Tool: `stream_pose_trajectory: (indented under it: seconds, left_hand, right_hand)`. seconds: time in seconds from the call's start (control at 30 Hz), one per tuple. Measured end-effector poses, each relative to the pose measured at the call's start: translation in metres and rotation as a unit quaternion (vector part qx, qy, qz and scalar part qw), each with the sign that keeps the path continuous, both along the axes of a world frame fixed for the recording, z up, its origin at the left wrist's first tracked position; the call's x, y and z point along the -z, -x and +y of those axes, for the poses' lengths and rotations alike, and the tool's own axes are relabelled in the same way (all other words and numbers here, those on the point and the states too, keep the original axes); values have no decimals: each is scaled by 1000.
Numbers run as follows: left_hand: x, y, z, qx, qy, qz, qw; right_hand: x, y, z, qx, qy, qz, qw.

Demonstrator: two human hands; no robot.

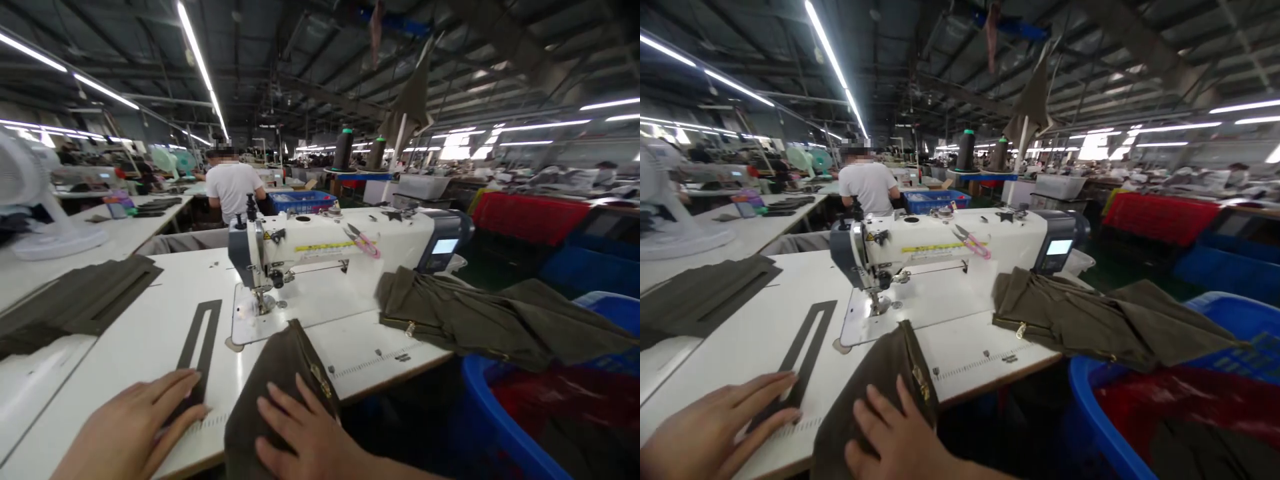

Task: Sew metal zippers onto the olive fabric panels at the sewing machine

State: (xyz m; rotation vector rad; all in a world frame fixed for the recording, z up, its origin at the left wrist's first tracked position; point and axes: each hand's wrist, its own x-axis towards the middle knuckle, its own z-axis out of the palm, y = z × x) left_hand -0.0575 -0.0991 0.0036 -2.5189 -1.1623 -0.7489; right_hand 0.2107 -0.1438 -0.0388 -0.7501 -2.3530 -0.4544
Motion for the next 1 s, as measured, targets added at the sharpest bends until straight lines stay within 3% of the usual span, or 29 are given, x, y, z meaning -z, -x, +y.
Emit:
stream_pose_trajectory:
  seconds: [0.07,0.17,0.23,0.3,0.37,0.43,0.57,0.73,0.9,1.0]
  left_hand:
    - [-14,-14,0,42,16,31,998]
    - [-20,-42,11,90,88,14,992]
    - [-16,-60,25,101,154,-8,983]
    - [-11,-76,41,68,247,-36,966]
    - [-7,-87,53,30,328,-43,943]
    - [-7,-93,60,8,365,-30,931]
    - [-9,-95,61,-5,357,-7,934]
    - [-16,-94,50,-31,341,-15,939]
    - [-41,-96,39,-104,306,109,940]
    - [-58,-93,40,-94,383,101,913]
  right_hand:
    - [11,18,-2,-49,26,5,998]
    - [1,14,-8,-55,123,75,988]
    - [-11,0,-14,29,156,150,976]
    - [-15,-13,-21,147,152,199,957]
    - [-9,-21,-28,229,144,207,940]
    - [3,-25,-32,256,147,199,935]
    - [19,-20,-33,244,159,205,934]
    - [16,-9,-31,223,142,231,936]
    - [13,-1,-26,228,145,249,930]
    - [4,-6,-25,216,176,247,928]
